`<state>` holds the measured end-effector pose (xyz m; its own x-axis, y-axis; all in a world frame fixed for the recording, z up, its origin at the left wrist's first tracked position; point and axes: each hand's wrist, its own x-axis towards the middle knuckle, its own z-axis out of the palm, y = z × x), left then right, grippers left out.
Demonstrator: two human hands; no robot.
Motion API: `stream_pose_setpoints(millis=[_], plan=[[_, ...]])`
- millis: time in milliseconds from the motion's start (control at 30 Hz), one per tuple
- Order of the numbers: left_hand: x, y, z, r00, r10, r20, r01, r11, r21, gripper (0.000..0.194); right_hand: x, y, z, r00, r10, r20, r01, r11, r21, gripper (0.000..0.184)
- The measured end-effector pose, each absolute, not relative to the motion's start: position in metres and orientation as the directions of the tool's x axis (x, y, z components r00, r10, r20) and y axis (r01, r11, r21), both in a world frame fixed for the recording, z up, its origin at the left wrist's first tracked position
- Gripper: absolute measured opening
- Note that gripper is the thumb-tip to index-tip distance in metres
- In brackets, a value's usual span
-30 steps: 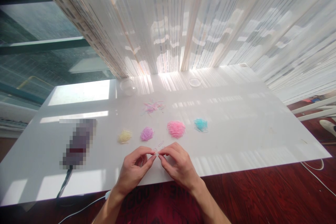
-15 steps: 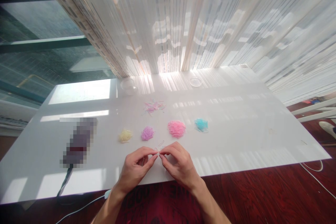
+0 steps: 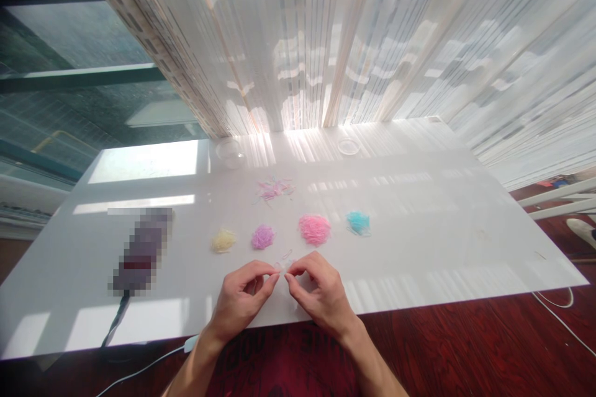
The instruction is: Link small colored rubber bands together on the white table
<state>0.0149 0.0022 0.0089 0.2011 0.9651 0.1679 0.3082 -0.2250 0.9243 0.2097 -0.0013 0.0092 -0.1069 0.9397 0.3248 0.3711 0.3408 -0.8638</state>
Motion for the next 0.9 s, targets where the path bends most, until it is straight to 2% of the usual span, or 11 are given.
stream_pose_setpoints(millis=[533, 667, 800, 900], plan=[[0.010, -0.001, 0.003, 0.226, 0.957, 0.181, 0.338, -0.252, 0.907, 0.010, 0.219, -0.005, 0.017, -0.156, 0.933, 0.325, 0.353, 0.359, -0.864, 0.009], [0.010, 0.000, 0.001, 0.228, 0.962, 0.152, 0.378, -0.231, 0.896, 0.012, 0.246, 0.001, 0.021, 0.061, 0.936, 0.346, 0.487, 0.275, -0.829, 0.012], [0.012, 0.001, 0.002, 0.222, 0.961, 0.166, 0.382, -0.242, 0.892, 0.013, 0.284, 0.014, 0.018, 0.419, 0.853, 0.312, 0.599, -0.002, -0.800, 0.029], [0.012, 0.001, 0.003, 0.224, 0.960, 0.170, 0.372, -0.245, 0.895, 0.015, 0.307, 0.020, 0.015, 0.521, 0.807, 0.279, 0.615, -0.129, -0.778, 0.041]])
